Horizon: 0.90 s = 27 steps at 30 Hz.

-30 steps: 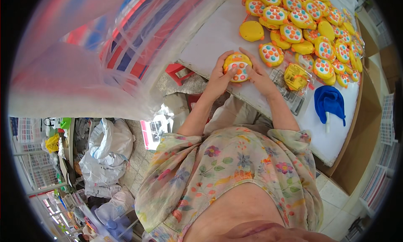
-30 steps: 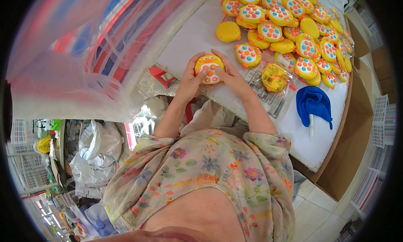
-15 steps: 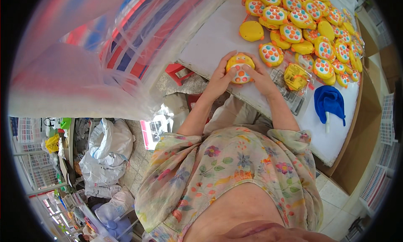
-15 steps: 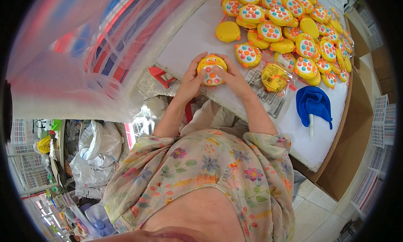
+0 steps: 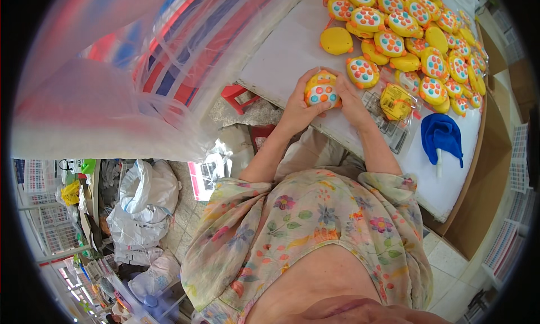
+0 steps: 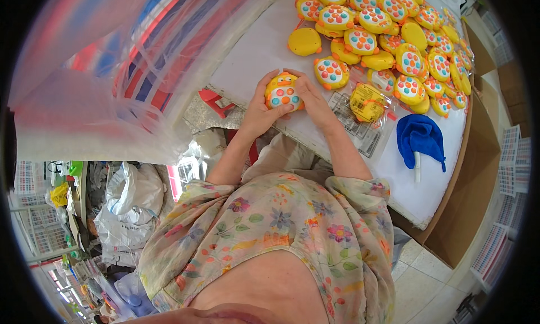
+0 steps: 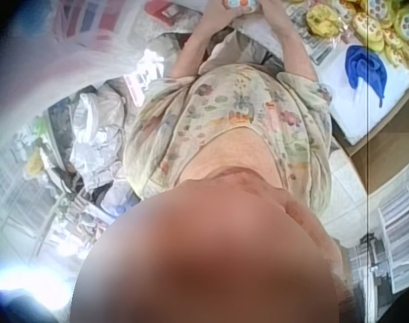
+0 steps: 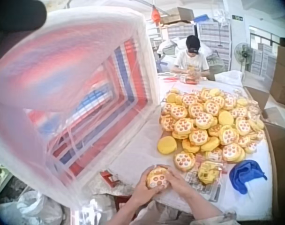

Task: Packaging small plastic musical toys into individual plastic bags.

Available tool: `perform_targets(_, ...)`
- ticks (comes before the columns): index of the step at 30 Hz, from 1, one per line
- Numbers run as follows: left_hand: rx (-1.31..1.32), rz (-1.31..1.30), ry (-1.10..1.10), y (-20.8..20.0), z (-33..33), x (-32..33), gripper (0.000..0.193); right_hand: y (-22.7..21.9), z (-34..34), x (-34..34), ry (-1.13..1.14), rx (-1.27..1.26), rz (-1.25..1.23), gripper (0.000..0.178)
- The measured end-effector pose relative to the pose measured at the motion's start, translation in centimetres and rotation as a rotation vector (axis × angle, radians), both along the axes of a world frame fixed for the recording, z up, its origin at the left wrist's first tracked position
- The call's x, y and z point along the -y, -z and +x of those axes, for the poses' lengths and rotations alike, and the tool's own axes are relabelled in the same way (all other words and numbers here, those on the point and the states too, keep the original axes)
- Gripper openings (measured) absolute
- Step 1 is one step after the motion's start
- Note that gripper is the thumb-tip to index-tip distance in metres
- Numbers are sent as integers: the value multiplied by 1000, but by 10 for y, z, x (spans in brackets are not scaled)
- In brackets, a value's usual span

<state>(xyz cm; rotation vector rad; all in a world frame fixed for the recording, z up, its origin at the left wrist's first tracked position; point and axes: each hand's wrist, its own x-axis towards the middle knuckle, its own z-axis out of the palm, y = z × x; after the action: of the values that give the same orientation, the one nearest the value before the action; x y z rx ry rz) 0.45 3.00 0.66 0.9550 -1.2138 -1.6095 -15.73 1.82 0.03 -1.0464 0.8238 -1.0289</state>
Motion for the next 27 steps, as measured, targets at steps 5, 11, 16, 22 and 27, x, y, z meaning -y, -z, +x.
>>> perform_targets(5, 101, -304, -5, 10, 4, 3, 86, 1, 0, 1, -23, 20, -32, 55)
perform_targets(11, 101, -56, -5, 2, 3, 3, 82, 0, -1, 0, -49, -14, -27, 60)
perform_targets(16, 4, -125, -60, 12, 4, 7, 58, 6, -3, 3, -91, -55, -107, 63)
perform_targets(22, 46, -177, -160, 11, 3, 11, 32, 2, 0, -1, -154, -55, -198, 63)
perform_targets(27, 46, -58, -46, -3, 5, 4, 61, 2, -3, 0, -80, -69, -106, 61)
